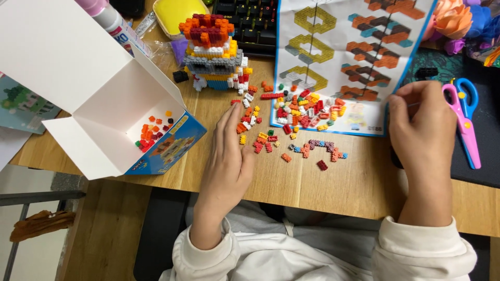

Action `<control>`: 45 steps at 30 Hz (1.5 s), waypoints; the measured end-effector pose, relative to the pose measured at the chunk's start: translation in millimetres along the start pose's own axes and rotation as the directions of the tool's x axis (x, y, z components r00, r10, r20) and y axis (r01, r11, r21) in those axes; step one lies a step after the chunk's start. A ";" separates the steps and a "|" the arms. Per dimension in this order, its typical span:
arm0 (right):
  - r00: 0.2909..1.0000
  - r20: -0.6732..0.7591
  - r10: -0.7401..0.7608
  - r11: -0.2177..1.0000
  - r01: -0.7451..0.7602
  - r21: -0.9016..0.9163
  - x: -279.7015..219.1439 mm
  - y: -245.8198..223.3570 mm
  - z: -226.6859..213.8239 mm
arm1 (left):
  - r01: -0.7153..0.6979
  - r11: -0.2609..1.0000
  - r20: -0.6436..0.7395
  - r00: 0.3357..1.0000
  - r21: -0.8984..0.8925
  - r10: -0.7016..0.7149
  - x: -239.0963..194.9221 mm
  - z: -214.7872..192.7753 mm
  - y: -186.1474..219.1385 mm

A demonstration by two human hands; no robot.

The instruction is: The person assembles a small structure using colorful plastic bricks, following a printed instruction sheet. They pick up individual bricks from a box and the table, connect them by hand, and attach the completed section to a larger pre-built model.

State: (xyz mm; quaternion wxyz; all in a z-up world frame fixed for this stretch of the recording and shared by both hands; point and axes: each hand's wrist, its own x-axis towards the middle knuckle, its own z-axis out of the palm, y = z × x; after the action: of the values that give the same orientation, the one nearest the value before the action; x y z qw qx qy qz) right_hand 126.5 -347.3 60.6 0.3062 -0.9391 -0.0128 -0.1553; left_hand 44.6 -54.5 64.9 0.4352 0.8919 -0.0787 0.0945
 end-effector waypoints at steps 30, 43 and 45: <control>0.992 -0.056 0.116 0.978 -0.105 0.181 -49.9 -28.6 -4.6 | -0.083 0.985 0.024 0.996 0.152 0.081 0.8 1.4 -2.4; 0.992 -0.084 0.096 0.964 -0.072 0.258 -58.0 -29.4 -4.1 | -0.078 0.979 0.021 0.997 0.188 0.075 1.5 1.3 2.0; 0.996 -0.077 0.055 0.956 -0.031 0.291 -57.6 -29.1 -3.8 | -0.097 0.977 0.015 0.995 0.191 0.096 0.7 1.0 1.1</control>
State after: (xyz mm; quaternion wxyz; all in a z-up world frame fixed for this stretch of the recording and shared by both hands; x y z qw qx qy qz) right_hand 67.1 -321.8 62.8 0.4441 -0.8768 -0.0021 -0.1844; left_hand 45.1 -56.0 65.3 0.3421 0.9250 -0.1137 0.1202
